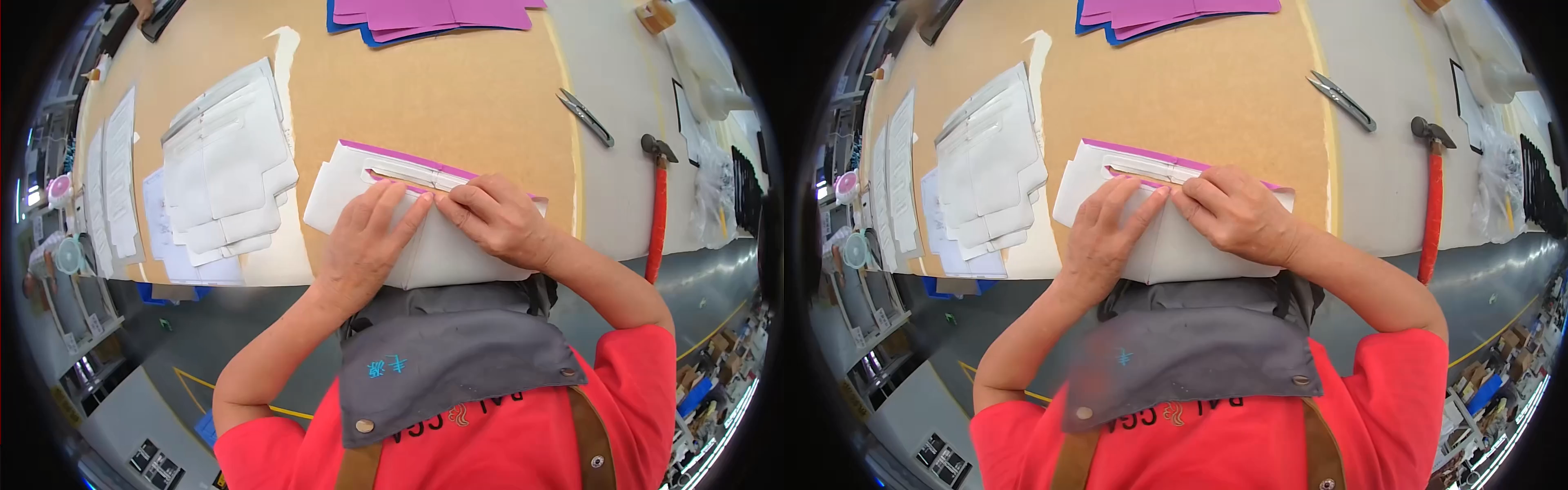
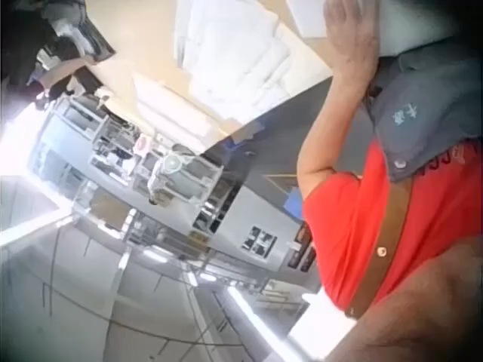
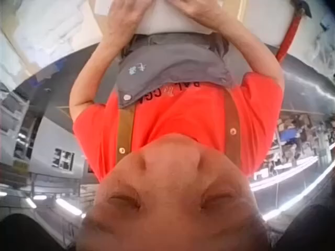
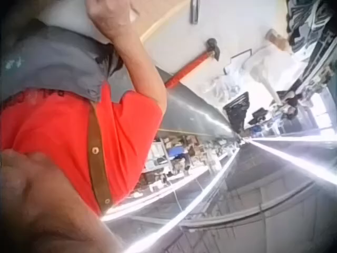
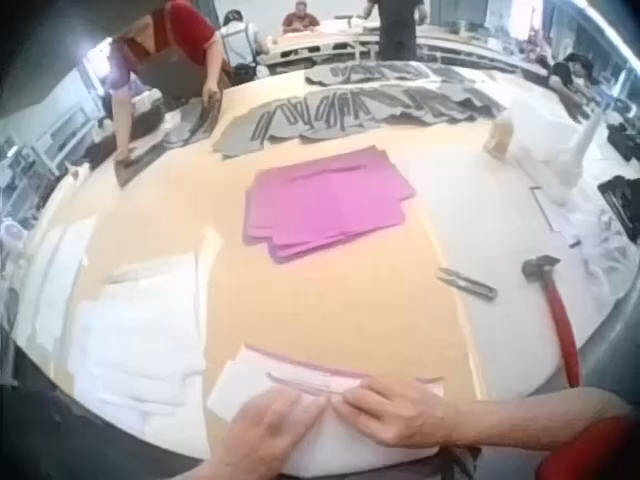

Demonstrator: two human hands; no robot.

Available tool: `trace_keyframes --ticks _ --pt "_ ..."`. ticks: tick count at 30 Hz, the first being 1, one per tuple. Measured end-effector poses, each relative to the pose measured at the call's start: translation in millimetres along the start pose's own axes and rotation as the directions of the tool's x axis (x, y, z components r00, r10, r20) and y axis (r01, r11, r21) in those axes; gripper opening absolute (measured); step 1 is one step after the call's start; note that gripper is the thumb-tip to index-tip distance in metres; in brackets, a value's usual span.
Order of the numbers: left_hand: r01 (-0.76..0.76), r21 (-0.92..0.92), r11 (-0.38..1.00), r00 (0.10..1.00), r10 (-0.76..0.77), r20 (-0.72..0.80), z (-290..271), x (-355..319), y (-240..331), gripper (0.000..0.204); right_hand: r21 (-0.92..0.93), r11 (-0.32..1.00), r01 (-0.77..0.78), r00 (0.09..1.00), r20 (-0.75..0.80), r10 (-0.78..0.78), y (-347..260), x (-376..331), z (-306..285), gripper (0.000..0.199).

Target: Aligning leather and fabric components around a slot and tapping with a hammer to secure adhesive.

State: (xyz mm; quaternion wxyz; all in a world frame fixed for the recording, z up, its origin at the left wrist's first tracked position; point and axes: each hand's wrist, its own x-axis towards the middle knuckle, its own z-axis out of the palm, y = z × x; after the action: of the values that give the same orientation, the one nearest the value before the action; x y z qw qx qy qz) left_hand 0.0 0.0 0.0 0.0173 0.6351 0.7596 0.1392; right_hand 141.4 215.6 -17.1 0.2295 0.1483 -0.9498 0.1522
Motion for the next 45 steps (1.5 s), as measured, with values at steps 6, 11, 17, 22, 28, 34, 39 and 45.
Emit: trace_keyframes --ticks 6,11,17,22,28,34,39,45 --pt "-0.011 -0.102 0.995 1.000 0.008 -0.027 -3.4 8.5 2.5 0.053 -0.002 1.000 0.002 1.000 -0.025 -0.002 0.2 -1.0 1.0 0.039" --pt "-0.023 -0.100 0.995 0.999 0.018 -0.050 -3.3 7.2 0.1 0.047 0.004 1.000 -0.009 1.000 -0.022 0.009 -0.9 -0.8 0.7 0.040" --pt "0.026 -0.159 0.987 0.999 -0.032 -0.039 -6.8 7.8 0.4 0.050 0.015 1.000 0.002 0.999 -0.052 -0.001 -0.8 0.2 2.0 0.040" --pt "0.031 -0.086 0.996 0.999 -0.032 -0.017 -5.8 8.1 6.2 0.053 0.015 1.000 -0.003 0.999 -0.037 0.003 -1.5 0.4 -0.6 0.039" --pt "0.010 -0.042 0.999 1.000 -0.011 -0.026 -4.1 6.1 7.9 0.051 0.081 0.991 -0.105 0.994 -0.008 0.106 -2.5 -1.8 -0.9 0.036" --pt "-0.020 -0.011 1.000 0.999 0.020 -0.033 -2.3 3.9 6.2 0.054 0.171 0.955 -0.244 0.970 0.018 0.244 -5.3 -8.1 -7.5 0.037" --pt "-0.019 -0.035 0.999 1.000 0.018 -0.024 -0.2 2.2 3.6 0.053 0.122 0.974 -0.193 0.981 0.022 0.191 -4.5 -12.2 -6.6 0.042" --pt "0.010 -0.024 1.000 1.000 -0.010 -0.020 -2.5 4.3 8.1 0.052 -0.013 0.995 -0.100 0.995 0.030 0.100 -6.4 -9.6 -12.0 0.046"
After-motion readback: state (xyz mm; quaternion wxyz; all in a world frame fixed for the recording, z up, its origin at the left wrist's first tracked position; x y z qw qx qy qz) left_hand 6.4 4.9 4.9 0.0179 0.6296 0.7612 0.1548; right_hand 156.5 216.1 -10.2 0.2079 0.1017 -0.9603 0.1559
